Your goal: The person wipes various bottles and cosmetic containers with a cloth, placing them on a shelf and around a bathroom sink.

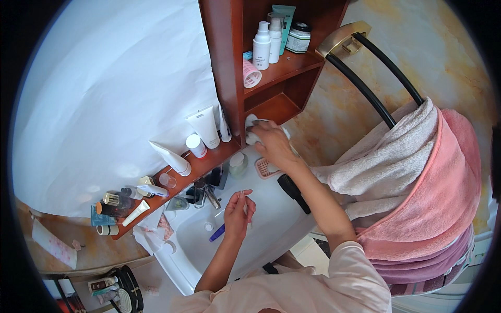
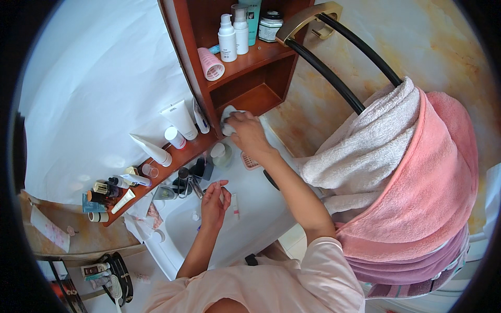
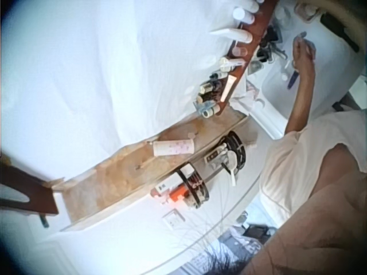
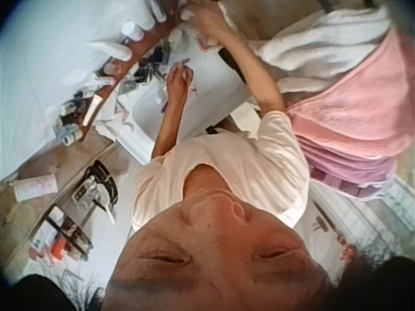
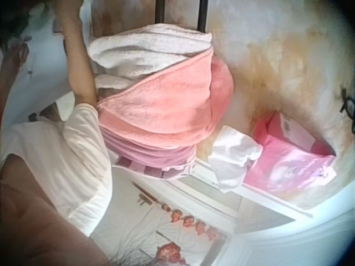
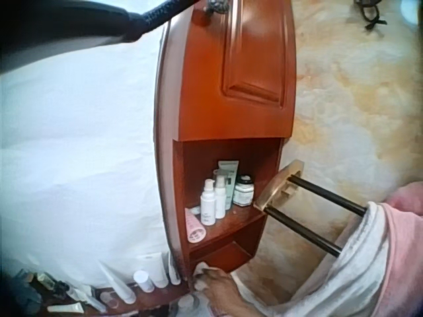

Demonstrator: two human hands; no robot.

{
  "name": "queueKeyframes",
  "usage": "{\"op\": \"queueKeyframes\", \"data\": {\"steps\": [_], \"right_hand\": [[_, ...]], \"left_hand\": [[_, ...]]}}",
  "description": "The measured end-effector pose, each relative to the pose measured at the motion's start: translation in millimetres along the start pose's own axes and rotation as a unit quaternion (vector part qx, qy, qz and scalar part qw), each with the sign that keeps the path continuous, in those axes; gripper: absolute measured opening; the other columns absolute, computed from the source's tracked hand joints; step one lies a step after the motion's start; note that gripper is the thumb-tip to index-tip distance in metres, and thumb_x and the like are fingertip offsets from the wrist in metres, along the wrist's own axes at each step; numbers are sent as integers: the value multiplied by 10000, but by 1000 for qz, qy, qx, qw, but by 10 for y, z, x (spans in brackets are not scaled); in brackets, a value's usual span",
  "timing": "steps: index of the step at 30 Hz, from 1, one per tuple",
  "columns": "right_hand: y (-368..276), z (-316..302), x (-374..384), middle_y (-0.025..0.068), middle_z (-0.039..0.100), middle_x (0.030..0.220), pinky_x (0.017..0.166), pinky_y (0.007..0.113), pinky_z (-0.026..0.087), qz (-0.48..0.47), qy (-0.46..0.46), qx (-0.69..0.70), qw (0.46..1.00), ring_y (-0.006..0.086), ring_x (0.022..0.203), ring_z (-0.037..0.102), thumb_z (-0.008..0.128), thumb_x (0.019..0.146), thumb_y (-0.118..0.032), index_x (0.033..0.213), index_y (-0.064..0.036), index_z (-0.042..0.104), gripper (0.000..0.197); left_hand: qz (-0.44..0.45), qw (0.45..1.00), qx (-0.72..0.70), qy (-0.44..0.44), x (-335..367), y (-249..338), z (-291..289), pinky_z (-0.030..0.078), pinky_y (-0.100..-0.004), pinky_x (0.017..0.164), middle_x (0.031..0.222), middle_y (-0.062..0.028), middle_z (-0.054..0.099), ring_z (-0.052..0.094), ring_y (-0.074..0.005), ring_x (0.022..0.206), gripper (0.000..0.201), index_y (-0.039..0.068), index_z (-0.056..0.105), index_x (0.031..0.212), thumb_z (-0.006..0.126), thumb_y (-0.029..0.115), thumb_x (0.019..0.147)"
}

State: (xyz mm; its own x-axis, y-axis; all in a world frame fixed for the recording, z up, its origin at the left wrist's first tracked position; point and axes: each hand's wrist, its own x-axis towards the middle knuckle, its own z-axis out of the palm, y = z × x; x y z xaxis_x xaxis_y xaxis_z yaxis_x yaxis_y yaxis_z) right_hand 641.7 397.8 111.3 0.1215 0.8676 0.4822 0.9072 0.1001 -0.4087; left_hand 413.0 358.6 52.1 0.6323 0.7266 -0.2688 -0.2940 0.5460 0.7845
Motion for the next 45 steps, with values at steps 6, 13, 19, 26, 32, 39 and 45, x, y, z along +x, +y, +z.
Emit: {"op": "queueKeyframes", "data": {"steps": [6,13,19,26,32,39,45], "right_hand": [[557,-361,-46,212,586,1160,904,436,464,85,92,-29,992,412,1054,558,605,741,-18,1123,6,601,383],[929,-481,48,215,622,1063,824,461,487,134,46,-98,985,413,955,599,638,777,-66,1085,-12,619,313],[745,-548,-413,239,627,1022,830,449,481,267,29,-103,958,426,960,595,623,779,-49,1097,-2,604,322],[560,-504,-104,158,614,1142,895,414,480,111,140,-115,977,363,1053,577,653,719,3,1124,-35,616,409],[945,-48,608,135,607,1018,803,425,517,123,72,-227,964,326,950,590,677,729,-77,991,-55,627,268],[869,-133,466,140,590,1055,827,428,501,119,40,-177,976,350,967,571,679,704,-13,1014,-52,619,318],[548,-669,298,84,603,1173,871,430,454,-78,196,-233,949,315,1030,564,627,686,3,1084,-78,661,407]], "left_hand": [[-7,1000,-7,8,-76,-76,-104,323,-209,498,705,-38,559,408,-79,539,274,23,583,1098,425,239,1039],[-21,1000,6,-9,-75,-90,41,304,-206,503,687,-34,558,389,-74,540,277,39,595,1076,434,261,1036],[-2,1000,10,18,-173,1,-63,299,-206,497,685,-25,559,400,-71,542,282,42,599,1072,434,267,1037],[-12,1000,-2,19,-139,-33,-140,299,-204,500,688,-31,560,407,-69,548,275,47,601,1065,439,267,1036],[-9,1000,13,8,-105,21,-56,306,-204,507,695,-37,564,408,-71,553,274,45,600,1065,434,262,1037],[-11,1000,7,-7,-154,22,5,314,-203,503,697,-38,553,430,-80,571,275,33,598,1062,434,252,1036],[-15,1000,24,-3,-259,-2,-55,328,-203,513,680,-37,540,436,-85,569,282,26,598,1061,430,252,1038]]}}
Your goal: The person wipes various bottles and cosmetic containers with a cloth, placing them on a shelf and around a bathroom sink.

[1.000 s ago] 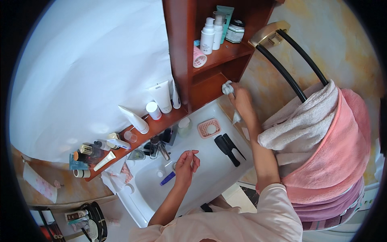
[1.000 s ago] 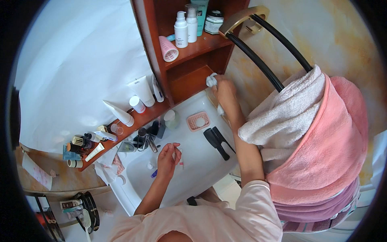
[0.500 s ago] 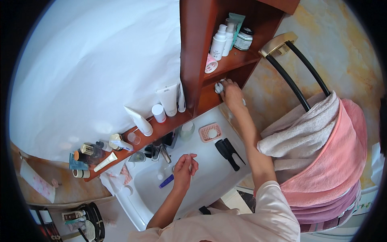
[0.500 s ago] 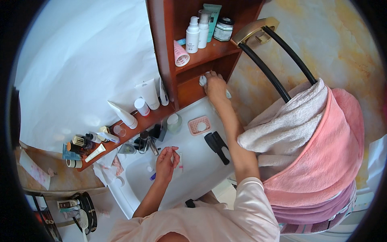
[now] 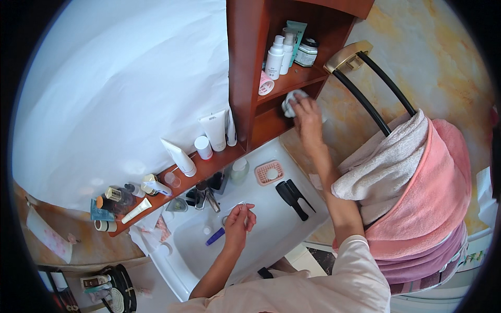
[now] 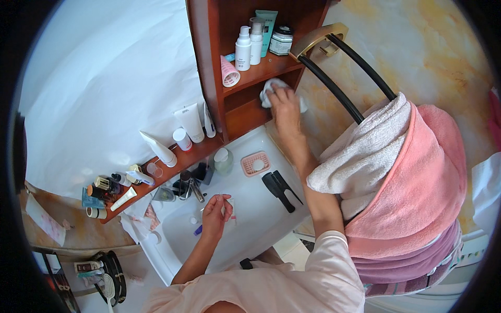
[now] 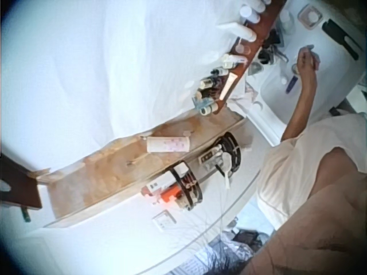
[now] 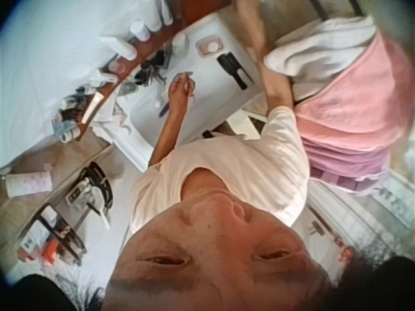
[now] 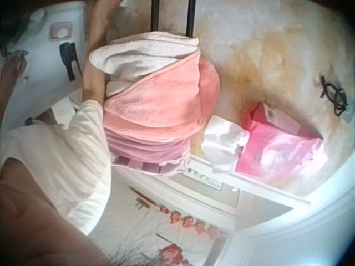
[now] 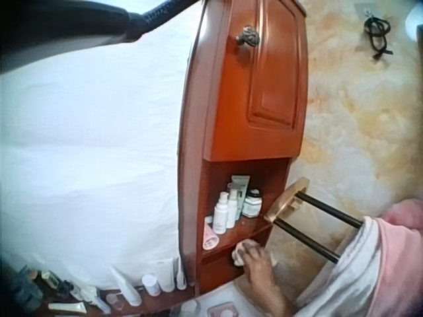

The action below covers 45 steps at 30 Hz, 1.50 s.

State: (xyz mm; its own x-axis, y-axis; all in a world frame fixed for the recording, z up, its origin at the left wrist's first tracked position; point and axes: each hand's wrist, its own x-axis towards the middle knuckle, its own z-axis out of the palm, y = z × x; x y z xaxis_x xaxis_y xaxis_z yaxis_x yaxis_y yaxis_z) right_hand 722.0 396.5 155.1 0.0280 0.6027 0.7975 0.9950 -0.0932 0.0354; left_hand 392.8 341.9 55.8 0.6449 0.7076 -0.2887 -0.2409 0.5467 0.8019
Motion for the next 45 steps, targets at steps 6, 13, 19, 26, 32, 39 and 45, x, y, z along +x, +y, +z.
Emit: {"op": "queueKeyframes", "data": {"steps": [6,13,19,26,32,39,45], "right_hand": [[266,16,208,38,622,1196,826,394,418,31,37,-189,981,237,1099,539,558,784,-108,1041,-101,685,287],[204,400,-316,29,634,1181,803,383,444,76,-150,-199,965,236,1041,564,568,768,-75,1031,-109,687,290],[141,48,294,59,639,1100,777,393,429,27,29,-147,988,249,1035,560,560,770,-106,982,-75,672,243],[245,654,-162,43,639,1077,772,376,441,77,-95,-210,970,233,1018,559,590,771,-142,956,-102,686,212],[155,671,-127,133,630,1081,868,402,477,199,-84,128,968,329,998,584,612,784,-51,1097,-12,633,317],[-161,847,474,225,577,1213,1001,360,389,367,280,373,805,351,1135,545,505,815,17,1237,54,506,424],[-647,621,349,250,542,1195,962,401,410,189,126,356,906,403,1125,522,598,764,9,1092,46,576,330]], "left_hand": [[-14,1000,8,-11,-46,-38,28,346,-219,529,672,-38,534,415,-94,540,289,19,594,1049,430,256,1038],[7,1000,9,-5,-122,83,2,304,-208,518,695,-23,563,402,-69,549,287,54,608,1038,446,291,1032],[16,1000,-7,15,-114,4,-118,308,-209,516,690,-25,562,398,-69,551,281,59,608,1040,442,284,1033],[0,1000,2,-5,-103,89,12,326,-209,528,669,-38,533,411,-86,555,275,24,586,1059,432,250,1036],[38,998,-24,49,-157,97,-322,323,-203,528,697,-43,558,418,-83,563,274,4,583,1065,441,236,1034],[13,999,-25,29,-58,119,-307,336,-208,529,721,-47,565,439,-86,584,277,3,586,1071,452,242,1031],[26,999,-33,21,-15,122,-317,335,-206,525,717,-41,558,458,-84,604,259,16,592,1068,459,234,1028]]}}
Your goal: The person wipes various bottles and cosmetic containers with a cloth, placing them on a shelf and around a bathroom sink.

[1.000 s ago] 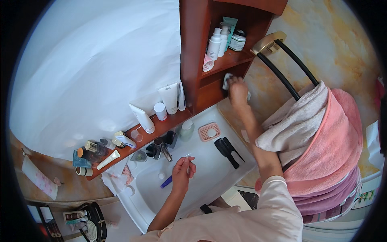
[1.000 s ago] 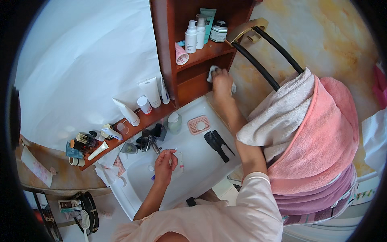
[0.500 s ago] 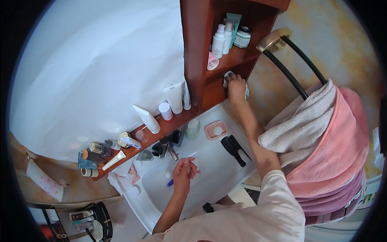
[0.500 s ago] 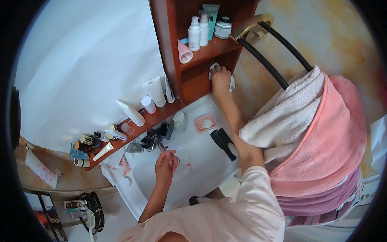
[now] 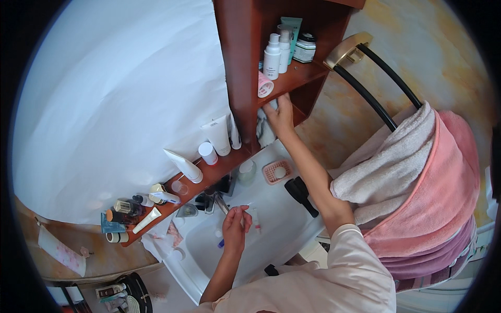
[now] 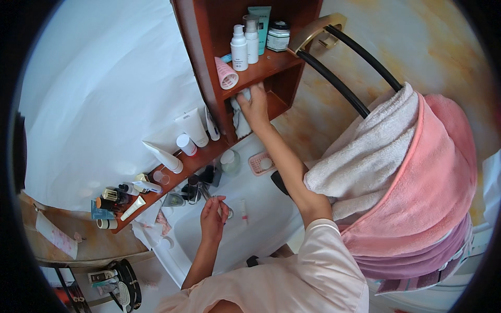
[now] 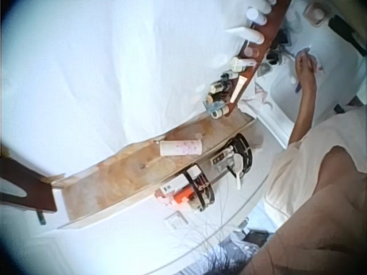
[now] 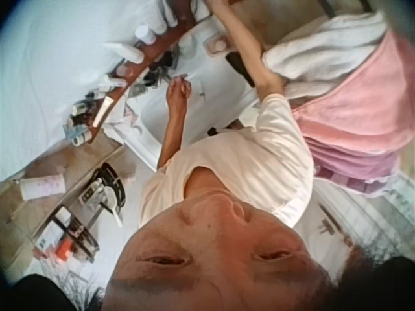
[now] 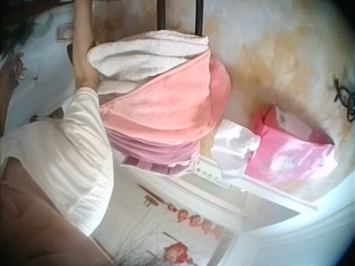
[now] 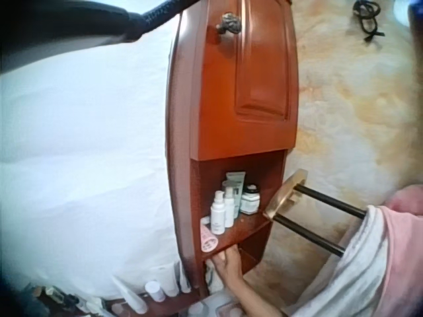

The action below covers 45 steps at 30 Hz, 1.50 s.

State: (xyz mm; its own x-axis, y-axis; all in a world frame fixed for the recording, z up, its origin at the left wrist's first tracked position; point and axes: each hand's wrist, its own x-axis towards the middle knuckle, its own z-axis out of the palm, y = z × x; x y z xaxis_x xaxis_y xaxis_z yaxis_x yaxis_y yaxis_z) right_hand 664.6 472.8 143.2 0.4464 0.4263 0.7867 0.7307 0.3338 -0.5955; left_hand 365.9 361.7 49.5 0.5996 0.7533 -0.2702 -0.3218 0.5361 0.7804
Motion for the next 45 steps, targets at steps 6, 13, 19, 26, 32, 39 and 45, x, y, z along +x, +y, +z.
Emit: {"op": "queueKeyframes", "data": {"steps": [6,13,19,26,32,39,45], "right_hand": [[-147,-674,-153,172,557,1154,981,351,408,23,60,-23,998,334,1095,546,540,734,22,1106,9,567,373],[165,-763,296,176,559,1114,882,419,464,32,-64,-269,961,387,1044,538,622,729,24,1107,-29,572,385],[542,-435,-188,146,559,1110,839,466,475,61,-154,-337,927,376,1008,552,691,699,-46,1078,-76,605,390],[37,-461,-629,132,571,1155,856,468,456,-31,-258,-257,931,363,1037,533,717,654,-74,1091,-82,627,446],[99,-496,-587,108,578,1143,883,457,460,-7,-291,-259,921,343,1028,546,677,675,14,1105,-97,634,447],[63,-362,-466,118,574,1137,857,463,464,10,-278,-328,903,351,1030,544,655,713,22,1125,-104,619,432],[-187,-401,-751,138,567,1114,836,414,479,-33,-280,-239,929,352,959,531,644,690,47,1066,-53,632,390]], "left_hand": [[-3,1000,19,10,-63,23,111,325,-202,517,701,-36,549,424,-79,570,255,24,571,1116,451,232,1030],[-18,1000,7,-6,-117,22,271,335,-226,531,696,-43,529,401,-94,545,249,36,503,1207,411,195,1038],[-42,994,-101,-14,49,-36,130,411,-255,622,852,-96,592,498,-143,646,234,23,486,1201,434,165,1022],[-76,977,-199,-33,358,183,254,471,-353,967,1206,-189,550,570,-301,1125,507,-11,369,1340,449,-92,846],[-46,978,-181,-90,280,338,385,474,-349,1019,1191,-179,568,577,-318,1160,453,-12,377,1351,485,-66,914],[-39,982,-155,-104,-92,362,59,532,-323,889,1096,-153,625,640,-271,1046,301,22,468,1255,492,10,955],[-21,982,-186,-4,-400,260,-420,504,-283,700,971,-109,635,627,-193,832,169,44,517,1140,458,104,994]]}}
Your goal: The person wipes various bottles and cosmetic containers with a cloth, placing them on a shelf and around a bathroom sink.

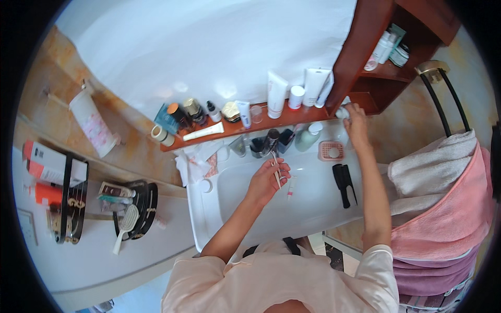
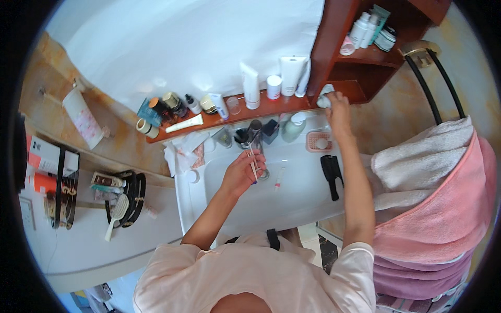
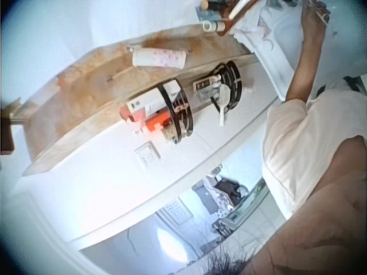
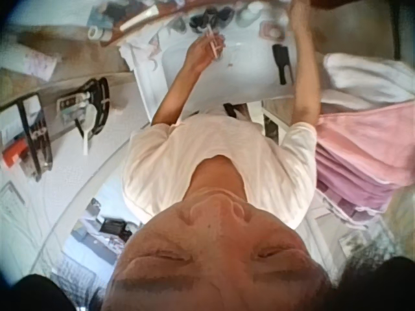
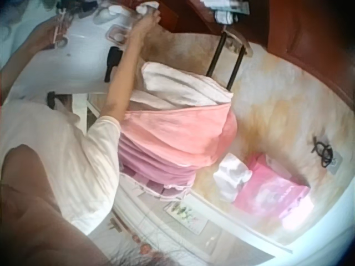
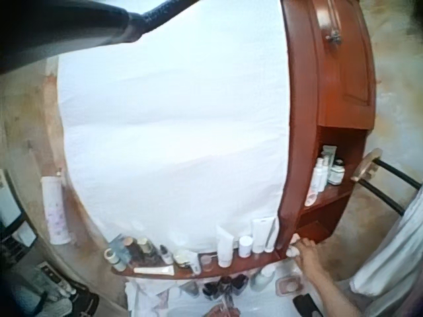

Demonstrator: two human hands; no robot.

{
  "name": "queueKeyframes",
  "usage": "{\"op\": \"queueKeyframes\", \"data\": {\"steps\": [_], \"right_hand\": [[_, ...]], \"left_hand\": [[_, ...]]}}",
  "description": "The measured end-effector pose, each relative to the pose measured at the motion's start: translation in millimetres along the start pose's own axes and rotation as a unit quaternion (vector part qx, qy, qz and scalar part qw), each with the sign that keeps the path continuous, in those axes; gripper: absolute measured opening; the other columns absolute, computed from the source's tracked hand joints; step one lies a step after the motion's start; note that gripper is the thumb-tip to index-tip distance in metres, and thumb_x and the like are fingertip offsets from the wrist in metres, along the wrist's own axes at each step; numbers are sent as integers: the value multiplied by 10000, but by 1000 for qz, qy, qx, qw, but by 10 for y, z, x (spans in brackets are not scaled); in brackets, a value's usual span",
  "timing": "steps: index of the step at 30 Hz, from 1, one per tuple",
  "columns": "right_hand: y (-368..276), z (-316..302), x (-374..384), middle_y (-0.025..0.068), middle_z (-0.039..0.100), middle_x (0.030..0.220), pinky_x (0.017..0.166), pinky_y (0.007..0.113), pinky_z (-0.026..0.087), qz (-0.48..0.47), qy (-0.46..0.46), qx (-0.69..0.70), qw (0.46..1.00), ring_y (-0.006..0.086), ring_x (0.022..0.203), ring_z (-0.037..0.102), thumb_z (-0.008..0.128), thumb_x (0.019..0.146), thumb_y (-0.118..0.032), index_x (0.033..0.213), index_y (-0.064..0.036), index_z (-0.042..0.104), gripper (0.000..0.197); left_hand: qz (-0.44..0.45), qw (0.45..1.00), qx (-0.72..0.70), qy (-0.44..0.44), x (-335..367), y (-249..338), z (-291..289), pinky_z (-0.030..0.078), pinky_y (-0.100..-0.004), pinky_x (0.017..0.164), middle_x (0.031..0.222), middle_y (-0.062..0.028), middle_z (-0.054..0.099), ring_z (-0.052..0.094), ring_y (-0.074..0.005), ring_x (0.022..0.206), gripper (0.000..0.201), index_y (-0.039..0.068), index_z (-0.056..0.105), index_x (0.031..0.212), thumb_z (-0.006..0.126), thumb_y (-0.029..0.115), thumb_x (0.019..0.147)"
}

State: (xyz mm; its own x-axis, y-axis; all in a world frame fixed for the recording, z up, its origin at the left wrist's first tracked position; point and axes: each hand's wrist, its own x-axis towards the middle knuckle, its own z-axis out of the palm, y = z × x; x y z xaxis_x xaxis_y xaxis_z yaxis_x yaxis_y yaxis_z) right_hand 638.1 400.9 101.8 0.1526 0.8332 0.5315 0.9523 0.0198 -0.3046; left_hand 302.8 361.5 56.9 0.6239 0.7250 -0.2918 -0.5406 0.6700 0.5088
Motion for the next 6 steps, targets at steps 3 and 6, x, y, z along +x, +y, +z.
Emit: {"op": "queueKeyframes", "data": {"steps": [3,6], "right_hand": [[79,66,97,133,584,1111,840,415,489,5,3,-52,999,346,962,559,653,710,42,1110,-66,619,416],[375,366,163,130,586,1164,902,430,481,92,-42,-78,992,334,1023,568,673,728,13,1165,-66,606,450]], "left_hand": [[52,997,49,28,-205,49,-395,449,-264,583,872,-71,615,553,-147,666,161,54,531,1117,468,146,1000],[85,962,226,126,-443,112,-916,423,-250,546,854,-67,610,536,-134,636,184,72,523,1128,481,205,1008]]}}
